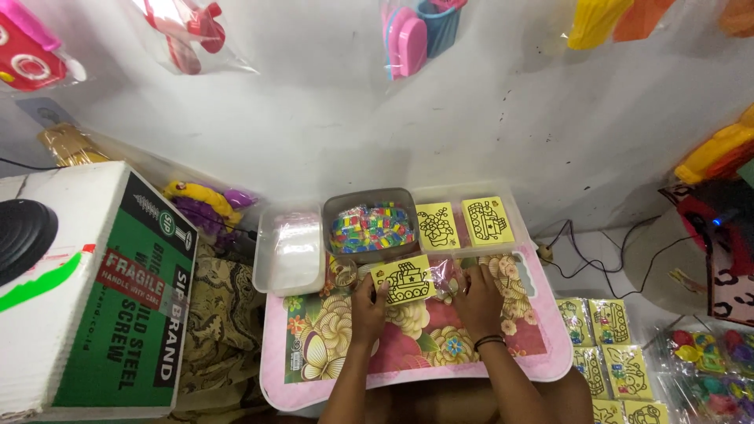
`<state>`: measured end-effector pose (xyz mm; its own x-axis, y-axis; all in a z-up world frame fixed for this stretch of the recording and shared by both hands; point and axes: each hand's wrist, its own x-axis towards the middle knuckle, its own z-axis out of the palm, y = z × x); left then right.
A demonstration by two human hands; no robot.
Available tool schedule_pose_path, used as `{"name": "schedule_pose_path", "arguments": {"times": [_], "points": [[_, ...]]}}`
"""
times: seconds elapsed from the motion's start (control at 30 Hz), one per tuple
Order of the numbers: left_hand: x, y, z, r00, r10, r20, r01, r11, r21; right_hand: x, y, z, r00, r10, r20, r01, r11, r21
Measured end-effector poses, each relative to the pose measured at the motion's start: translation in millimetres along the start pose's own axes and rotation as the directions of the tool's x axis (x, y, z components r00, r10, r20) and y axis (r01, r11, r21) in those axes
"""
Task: Sorting and packaging small yellow cards and colorful plastic items into trays and containers.
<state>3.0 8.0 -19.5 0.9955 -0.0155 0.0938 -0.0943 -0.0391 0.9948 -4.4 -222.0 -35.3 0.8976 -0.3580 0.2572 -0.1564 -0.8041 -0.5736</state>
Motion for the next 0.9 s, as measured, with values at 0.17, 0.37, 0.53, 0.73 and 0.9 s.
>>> {"name": "schedule_pose_path", "arguments": {"times": [0.17, 0.37, 0.53, 0.73, 0.9], "points": [[5, -4, 1, 1.0, 0.025, -0.003, -0.025, 1.0, 0.011, 3, 2, 1, 1.0, 0.029, 0.005, -0.03, 1.0, 0.007], [0, 10, 3, 1.0, 0.02, -0.007, -0.02, 1.0, -0.01, 0, 3, -2, 0.999, 0.033, -0.028, -0.032, 0.999, 0.04], [-3, 23, 6, 1.0, 0.009, -0.025, -0.008, 1.0, 0.024, -3, 8, 2, 0.998, 0.004, -0.055, -0.006, 0.999, -0.037], [1, 2, 11, 0.995, -0.026, -0.094, 0.047, 0.974, 0.223, -2, 2, 1, 0.999, -0.047, -0.023, 0.043, 0.988, -0.151], [-1, 4, 11, 0.992, -0.071, -0.105, 0.089, 0.979, 0.183, -7, -8, -9, 0.934, -0.214, -0.285, 0.203, 0.977, -0.068]]}}
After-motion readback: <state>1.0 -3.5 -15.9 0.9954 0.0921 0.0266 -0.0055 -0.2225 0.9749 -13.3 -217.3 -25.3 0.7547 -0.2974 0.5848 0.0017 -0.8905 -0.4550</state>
